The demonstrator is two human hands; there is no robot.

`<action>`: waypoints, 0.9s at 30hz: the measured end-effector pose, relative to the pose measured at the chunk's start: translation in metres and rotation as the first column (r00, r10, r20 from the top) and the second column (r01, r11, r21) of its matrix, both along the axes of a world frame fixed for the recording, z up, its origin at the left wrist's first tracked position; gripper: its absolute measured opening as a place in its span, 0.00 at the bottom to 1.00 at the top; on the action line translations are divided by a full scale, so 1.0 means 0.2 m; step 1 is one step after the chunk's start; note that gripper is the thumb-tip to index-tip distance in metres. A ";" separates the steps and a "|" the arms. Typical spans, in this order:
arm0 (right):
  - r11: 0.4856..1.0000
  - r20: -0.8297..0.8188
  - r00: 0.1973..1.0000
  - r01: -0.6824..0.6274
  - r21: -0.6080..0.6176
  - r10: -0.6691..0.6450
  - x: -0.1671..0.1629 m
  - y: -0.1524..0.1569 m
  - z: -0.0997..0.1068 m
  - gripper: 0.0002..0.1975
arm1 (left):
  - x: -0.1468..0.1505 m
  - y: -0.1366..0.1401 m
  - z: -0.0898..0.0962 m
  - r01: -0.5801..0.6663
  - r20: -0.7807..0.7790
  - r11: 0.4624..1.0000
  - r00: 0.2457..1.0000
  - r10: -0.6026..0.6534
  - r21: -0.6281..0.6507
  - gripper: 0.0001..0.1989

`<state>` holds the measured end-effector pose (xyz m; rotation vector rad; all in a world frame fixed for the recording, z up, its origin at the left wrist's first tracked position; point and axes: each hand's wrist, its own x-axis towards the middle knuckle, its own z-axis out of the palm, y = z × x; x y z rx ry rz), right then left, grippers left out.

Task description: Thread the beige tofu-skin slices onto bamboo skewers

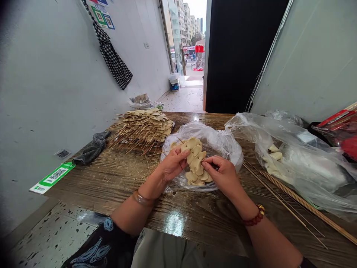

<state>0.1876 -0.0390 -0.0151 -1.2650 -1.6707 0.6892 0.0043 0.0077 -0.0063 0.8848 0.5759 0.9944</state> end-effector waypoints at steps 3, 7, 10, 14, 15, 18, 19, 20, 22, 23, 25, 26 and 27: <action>1.000 0.033 0.999 0.007 0.006 -0.007 0.01 0.00 -0.01 0.13 | 0.01 -0.01 0.00 -0.022 -0.006 1.000 1.000 0.022 -0.015 0.18; 1.000 0.061 0.998 -0.010 -0.004 0.010 0.03 0.01 -0.01 0.12 | -0.01 0.01 0.02 -0.133 -0.008 0.991 0.991 0.133 -0.028 0.18; 1.000 0.065 0.998 -0.005 0.010 0.005 0.04 0.02 -0.01 0.11 | -0.01 0.01 0.03 -0.151 -0.019 0.988 0.988 0.151 -0.031 0.19; 0.998 0.095 0.995 0.015 0.065 -0.021 0.04 0.02 -0.01 0.11 | 0.00 0.00 0.02 -0.133 -0.024 0.991 0.991 0.132 -0.020 0.19; 0.997 0.101 0.995 0.017 0.080 -0.025 0.03 0.02 -0.01 0.12 | 0.01 0.00 0.01 -0.125 -0.023 0.992 0.992 0.125 -0.016 0.19; 0.994 0.107 0.994 0.014 0.109 -0.026 0.03 0.02 -0.02 0.12 | 0.02 0.00 0.00 -0.104 -0.034 0.994 0.994 0.104 -0.009 0.19; 0.993 0.110 0.994 0.014 0.113 -0.026 0.03 0.02 -0.02 0.12 | 0.03 -0.01 0.00 -0.101 -0.037 0.995 0.994 0.101 -0.007 0.19; 0.993 0.114 0.993 0.014 0.115 -0.027 0.03 0.02 -0.02 0.12 | 0.03 -0.01 -0.01 -0.099 -0.038 0.995 0.994 0.099 -0.006 0.19; 0.993 0.120 0.992 0.016 0.116 -0.031 0.02 0.02 -0.02 0.12 | 0.04 -0.01 -0.01 -0.093 -0.040 0.996 0.995 0.092 -0.005 0.19; 0.993 0.120 0.992 0.019 0.117 -0.033 0.02 0.02 -0.01 0.12 | 0.04 -0.01 -0.01 -0.089 -0.042 0.996 0.995 0.089 -0.005 0.19; 0.992 0.116 0.992 0.026 0.120 -0.040 0.02 0.02 -0.01 0.11 | 0.05 -0.02 -0.01 -0.080 -0.050 0.997 0.996 0.080 -0.002 0.19; 0.992 0.113 0.993 0.030 0.121 -0.044 0.02 0.02 -0.01 0.11 | 0.05 -0.02 -0.01 -0.079 -0.052 0.997 0.996 0.079 0.004 0.19; 0.992 0.111 0.992 0.037 0.124 -0.051 0.03 0.02 0.00 0.11 | 0.04 -0.01 0.00 -0.079 -0.053 0.997 0.995 0.080 0.013 0.19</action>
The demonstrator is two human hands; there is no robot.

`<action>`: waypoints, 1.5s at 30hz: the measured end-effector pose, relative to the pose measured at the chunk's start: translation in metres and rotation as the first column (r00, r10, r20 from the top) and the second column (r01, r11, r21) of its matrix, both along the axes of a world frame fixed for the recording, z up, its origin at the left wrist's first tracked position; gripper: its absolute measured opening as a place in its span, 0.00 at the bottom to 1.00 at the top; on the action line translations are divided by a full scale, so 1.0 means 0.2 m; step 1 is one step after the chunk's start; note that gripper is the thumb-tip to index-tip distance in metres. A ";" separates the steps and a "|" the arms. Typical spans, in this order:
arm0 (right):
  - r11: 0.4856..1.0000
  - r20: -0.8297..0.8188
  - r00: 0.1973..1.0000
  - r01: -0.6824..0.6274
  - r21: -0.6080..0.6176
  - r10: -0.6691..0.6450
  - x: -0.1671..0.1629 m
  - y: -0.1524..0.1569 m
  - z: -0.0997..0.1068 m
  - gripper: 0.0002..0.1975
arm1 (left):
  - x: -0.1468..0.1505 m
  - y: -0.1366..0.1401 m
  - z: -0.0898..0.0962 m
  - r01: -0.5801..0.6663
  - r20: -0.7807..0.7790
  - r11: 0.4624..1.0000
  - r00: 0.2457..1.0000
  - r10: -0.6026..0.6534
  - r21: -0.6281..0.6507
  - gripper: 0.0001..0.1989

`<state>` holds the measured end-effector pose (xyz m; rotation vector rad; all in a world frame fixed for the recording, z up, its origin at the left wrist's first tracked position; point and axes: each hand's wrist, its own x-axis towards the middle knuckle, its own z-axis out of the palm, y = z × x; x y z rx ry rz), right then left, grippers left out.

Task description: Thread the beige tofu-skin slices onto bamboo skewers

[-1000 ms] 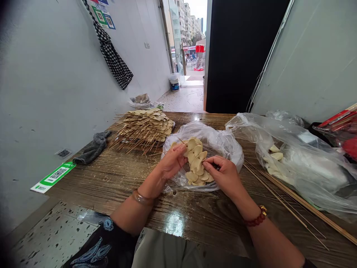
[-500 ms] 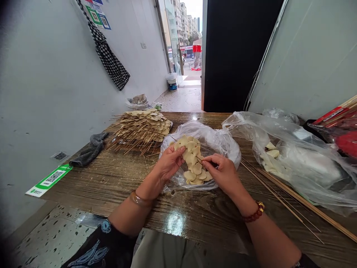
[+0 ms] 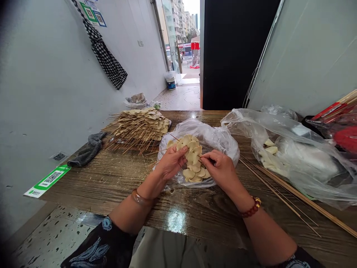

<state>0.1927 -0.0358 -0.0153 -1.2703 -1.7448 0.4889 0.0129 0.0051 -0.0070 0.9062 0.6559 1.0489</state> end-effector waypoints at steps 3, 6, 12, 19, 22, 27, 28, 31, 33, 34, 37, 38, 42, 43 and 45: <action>0.998 -0.013 0.998 0.055 0.032 -0.055 0.04 0.00 0.02 0.10 | -0.02 0.02 0.01 -0.042 -0.006 0.999 0.999 0.043 0.030 0.20; 0.985 -0.066 0.986 0.158 0.073 -0.153 0.09 0.01 0.03 0.10 | -0.04 0.04 0.02 -0.130 -0.084 0.987 0.987 0.139 0.095 0.19; 0.973 -0.159 0.965 0.219 0.065 -0.207 0.14 0.03 0.06 0.11 | -0.05 0.06 -0.03 -0.070 -0.500 0.888 0.805 0.320 0.454 0.08; 0.975 -0.146 0.970 0.206 0.087 -0.192 0.13 0.03 0.05 0.11 | -0.04 0.07 -0.09 0.267 -0.695 0.724 0.605 0.388 0.636 0.14; 0.977 -0.131 0.975 0.190 0.098 -0.177 0.12 0.03 0.05 0.10 | -0.05 0.08 -0.10 0.302 -0.724 0.713 0.559 0.405 0.632 0.17; 0.977 -0.115 0.980 0.177 0.115 -0.164 0.12 0.03 0.04 0.10 | -0.05 0.09 -0.09 0.335 -0.732 0.699 0.554 0.396 0.631 0.21; 0.977 -0.113 0.980 0.178 0.114 -0.165 0.12 0.03 0.05 0.10 | -0.05 0.09 -0.08 0.349 -0.732 0.686 0.551 0.401 0.638 0.22; 0.976 -0.112 0.978 0.186 0.114 -0.174 0.12 0.02 0.05 0.11 | -0.04 0.08 -0.08 0.374 -0.739 0.665 0.525 0.423 0.647 0.17; 0.973 -0.119 0.976 0.196 0.118 -0.182 0.12 0.02 0.06 0.11 | -0.04 0.08 -0.08 0.335 -0.739 0.688 0.505 0.446 0.644 0.12; 0.972 -0.123 0.975 0.199 0.122 -0.184 0.12 0.02 0.06 0.10 | -0.04 0.08 -0.08 0.300 -0.735 0.705 0.500 0.457 0.642 0.09; 0.971 -0.135 0.974 0.198 0.135 -0.179 0.12 0.02 0.06 0.10 | -0.06 0.09 -0.07 0.204 -0.717 0.750 0.525 0.459 0.630 0.07; 0.972 -0.138 0.975 0.194 0.135 -0.176 0.12 0.02 0.06 0.10 | -0.07 0.09 -0.07 0.194 -0.713 0.757 0.538 0.450 0.624 0.07; 0.973 -0.147 0.974 0.190 0.131 -0.170 0.12 0.02 0.06 0.09 | -0.08 0.09 -0.06 0.269 -0.700 0.690 0.534 0.473 0.672 0.09; 0.973 -0.146 0.974 0.190 0.133 -0.170 0.12 0.02 0.06 0.09 | -0.07 0.08 -0.05 0.305 -0.689 0.646 0.526 0.498 0.700 0.10; 0.971 -0.137 0.975 0.193 0.140 -0.174 0.12 0.02 0.06 0.09 | -0.07 0.06 -0.03 0.393 -0.668 0.545 0.519 0.534 0.741 0.12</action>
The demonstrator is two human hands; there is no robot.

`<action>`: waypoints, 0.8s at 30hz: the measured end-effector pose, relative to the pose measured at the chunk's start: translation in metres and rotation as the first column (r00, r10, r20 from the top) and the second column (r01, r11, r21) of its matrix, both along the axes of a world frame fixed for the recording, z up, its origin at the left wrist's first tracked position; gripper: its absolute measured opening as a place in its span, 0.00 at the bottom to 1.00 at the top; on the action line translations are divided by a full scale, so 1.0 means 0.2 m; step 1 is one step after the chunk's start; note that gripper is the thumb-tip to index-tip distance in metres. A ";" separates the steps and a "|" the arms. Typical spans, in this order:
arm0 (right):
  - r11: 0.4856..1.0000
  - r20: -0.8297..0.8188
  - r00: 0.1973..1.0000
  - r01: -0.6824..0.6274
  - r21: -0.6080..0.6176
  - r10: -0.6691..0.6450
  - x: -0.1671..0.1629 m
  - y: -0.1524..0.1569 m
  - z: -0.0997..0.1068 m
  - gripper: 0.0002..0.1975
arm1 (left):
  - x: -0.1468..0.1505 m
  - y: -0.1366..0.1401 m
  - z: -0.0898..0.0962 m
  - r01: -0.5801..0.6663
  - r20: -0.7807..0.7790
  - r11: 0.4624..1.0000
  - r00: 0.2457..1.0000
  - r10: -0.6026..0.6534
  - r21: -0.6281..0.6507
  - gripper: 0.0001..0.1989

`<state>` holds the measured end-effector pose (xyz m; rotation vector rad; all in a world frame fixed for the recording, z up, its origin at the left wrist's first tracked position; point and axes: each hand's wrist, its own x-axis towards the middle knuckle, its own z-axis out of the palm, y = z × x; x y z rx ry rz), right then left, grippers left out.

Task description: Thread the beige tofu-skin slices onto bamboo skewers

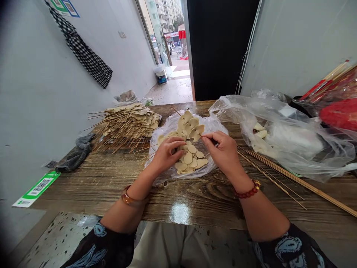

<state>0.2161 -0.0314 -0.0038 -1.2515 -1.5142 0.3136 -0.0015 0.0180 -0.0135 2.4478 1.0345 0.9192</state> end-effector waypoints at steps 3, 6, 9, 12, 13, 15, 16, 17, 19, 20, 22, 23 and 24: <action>1.000 0.005 1.000 0.009 0.009 -0.009 0.00 0.00 0.00 0.09 | 0.01 -0.03 0.03 0.146 -0.133 0.988 0.981 -0.140 0.040 0.14; 1.000 0.010 1.000 0.015 0.013 -0.015 0.00 0.00 0.00 0.09 | 0.01 -0.04 0.04 0.242 -0.216 0.970 0.946 -0.243 -0.030 0.12; 1.000 0.019 1.000 0.005 0.009 -0.005 0.00 0.00 0.00 0.09 | 0.03 -0.04 0.03 0.234 -0.138 0.968 0.959 -0.245 -0.096 0.07; 1.000 0.009 1.000 -0.004 0.010 0.004 0.01 0.00 -0.01 0.09 | 0.02 -0.03 0.03 0.132 0.059 0.964 0.991 -0.122 -0.229 0.09; 1.000 0.006 1.000 -0.006 0.009 0.006 0.01 0.00 -0.01 0.09 | 0.02 -0.03 0.03 0.092 0.115 0.952 0.991 -0.060 -0.292 0.09; 1.000 0.002 1.000 -0.005 0.004 0.005 0.01 0.00 -0.01 0.09 | 0.01 -0.03 0.03 0.038 0.201 0.909 0.978 0.051 -0.416 0.10; 1.000 0.001 1.000 -0.005 0.000 0.005 0.01 0.00 -0.01 0.09 | 0.00 -0.03 0.02 0.026 0.240 0.885 0.966 0.097 -0.465 0.10; 1.000 0.000 1.000 -0.002 -0.001 0.002 0.01 0.00 0.00 0.09 | 0.00 -0.02 0.02 0.022 0.281 0.866 0.950 0.138 -0.500 0.10; 1.000 -0.003 1.000 0.005 0.002 -0.005 0.00 0.00 0.00 0.09 | 0.00 -0.01 0.01 0.022 0.360 0.854 0.912 0.196 -0.520 0.11; 1.000 -0.004 1.000 0.006 0.006 -0.006 0.00 0.00 0.00 0.09 | 0.00 -0.01 0.00 0.017 0.381 0.864 0.902 0.205 -0.503 0.11; 1.000 -0.006 1.000 0.005 0.011 -0.005 0.00 -0.01 0.00 0.08 | 0.01 0.00 -0.01 -0.001 0.369 0.910 0.914 0.170 -0.415 0.11; 1.000 -0.005 1.000 0.004 0.011 -0.004 0.00 0.00 0.00 0.08 | 0.02 -0.01 -0.01 0.000 0.333 0.938 0.935 0.123 -0.346 0.11; 1.000 -0.001 1.000 0.004 0.011 -0.004 0.00 0.00 0.00 0.08 | 0.03 -0.01 -0.01 0.010 0.276 0.965 0.959 0.065 -0.263 0.12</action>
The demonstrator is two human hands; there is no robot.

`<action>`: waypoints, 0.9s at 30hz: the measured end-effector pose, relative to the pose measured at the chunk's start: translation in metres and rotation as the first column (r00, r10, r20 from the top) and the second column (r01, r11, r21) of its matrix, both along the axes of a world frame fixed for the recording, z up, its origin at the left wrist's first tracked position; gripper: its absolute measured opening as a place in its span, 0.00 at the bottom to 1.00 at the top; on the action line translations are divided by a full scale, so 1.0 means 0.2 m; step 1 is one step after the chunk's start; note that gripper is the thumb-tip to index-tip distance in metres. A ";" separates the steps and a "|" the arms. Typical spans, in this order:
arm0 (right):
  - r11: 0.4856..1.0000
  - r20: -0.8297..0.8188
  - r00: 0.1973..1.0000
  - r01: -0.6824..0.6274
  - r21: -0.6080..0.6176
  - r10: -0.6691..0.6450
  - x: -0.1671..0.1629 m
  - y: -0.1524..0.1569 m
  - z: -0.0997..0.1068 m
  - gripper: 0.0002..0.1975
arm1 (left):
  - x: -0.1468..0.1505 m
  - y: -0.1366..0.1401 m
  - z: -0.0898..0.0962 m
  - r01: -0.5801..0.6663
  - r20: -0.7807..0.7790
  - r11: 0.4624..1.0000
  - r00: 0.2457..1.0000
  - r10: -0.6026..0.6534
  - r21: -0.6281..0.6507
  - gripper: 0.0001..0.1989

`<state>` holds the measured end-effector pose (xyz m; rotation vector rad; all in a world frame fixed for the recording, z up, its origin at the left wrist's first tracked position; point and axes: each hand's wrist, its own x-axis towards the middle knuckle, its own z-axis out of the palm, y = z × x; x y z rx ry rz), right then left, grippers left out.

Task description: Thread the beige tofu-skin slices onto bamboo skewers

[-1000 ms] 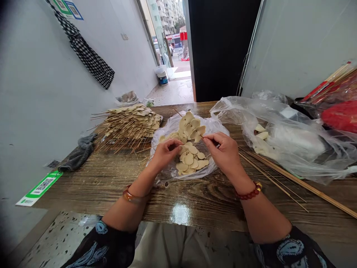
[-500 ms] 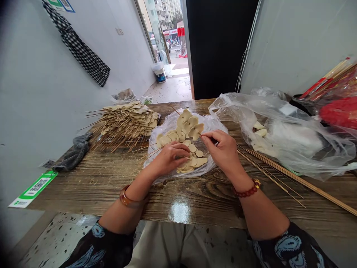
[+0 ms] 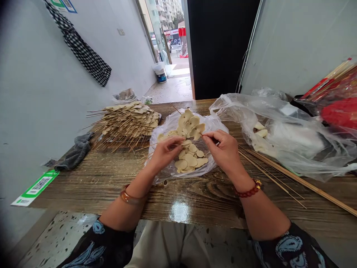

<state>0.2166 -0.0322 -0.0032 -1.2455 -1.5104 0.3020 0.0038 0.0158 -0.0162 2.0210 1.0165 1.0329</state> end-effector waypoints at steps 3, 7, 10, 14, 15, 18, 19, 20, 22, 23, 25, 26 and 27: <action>1.000 0.014 1.000 0.004 0.003 -0.004 0.00 0.00 0.00 0.09 | 0.04 -0.03 0.01 0.159 -0.249 0.962 0.963 -0.102 0.223 0.11; 1.000 0.012 1.000 0.004 0.010 -0.004 0.00 0.01 -0.01 0.09 | 0.10 -0.09 0.02 0.342 -0.516 0.908 0.838 -0.179 0.240 0.11; 1.000 0.008 1.000 0.008 0.010 -0.008 -0.01 0.01 -0.01 0.09 | 0.12 -0.12 0.02 0.358 -0.604 0.907 0.781 -0.161 0.222 0.13; 1.000 0.017 1.000 0.011 -0.004 -0.011 -0.01 0.01 -0.01 0.09 | 0.15 -0.13 -0.01 0.374 -0.584 0.906 0.788 -0.196 0.200 0.10; 1.000 0.021 1.000 0.013 -0.007 -0.013 -0.01 0.01 -0.01 0.09 | 0.16 -0.13 -0.01 0.358 -0.544 0.915 0.814 -0.206 0.189 0.08; 1.000 0.022 1.000 0.017 -0.017 -0.017 0.00 0.01 -0.01 0.09 | 0.16 -0.10 -0.02 0.262 -0.325 0.959 0.921 -0.216 0.105 0.03; 1.000 0.018 1.000 0.015 -0.020 -0.015 0.00 0.01 -0.01 0.09 | 0.15 -0.09 -0.02 0.229 -0.227 0.972 0.950 -0.212 0.050 0.02; 1.000 0.013 1.000 0.014 -0.021 -0.013 0.00 0.01 -0.01 0.09 | 0.14 -0.09 -0.01 0.202 -0.123 0.979 0.972 -0.202 -0.016 0.03; 1.000 0.002 1.000 0.010 -0.027 -0.010 0.01 0.01 -0.01 0.09 | 0.11 -0.08 0.01 0.160 0.086 0.972 0.985 -0.147 -0.173 0.06; 0.999 -0.002 1.000 0.007 -0.032 -0.007 0.01 0.01 -0.01 0.09 | 0.10 -0.08 0.02 0.152 0.177 0.955 0.978 -0.108 -0.254 0.08; 0.999 -0.010 1.000 0.000 -0.044 -0.001 0.01 0.01 -0.01 0.09 | 0.07 -0.07 0.05 0.156 0.320 0.909 0.947 -0.027 -0.386 0.10; 0.999 -0.014 1.000 -0.003 -0.049 0.002 0.01 0.01 -0.01 0.09 | 0.06 -0.07 0.05 0.161 0.375 0.888 0.927 0.014 -0.431 0.11; 0.999 -0.018 1.000 -0.007 -0.054 0.006 0.01 0.00 -0.01 0.09 | 0.05 -0.07 0.06 0.168 0.423 0.869 0.905 0.052 -0.466 0.12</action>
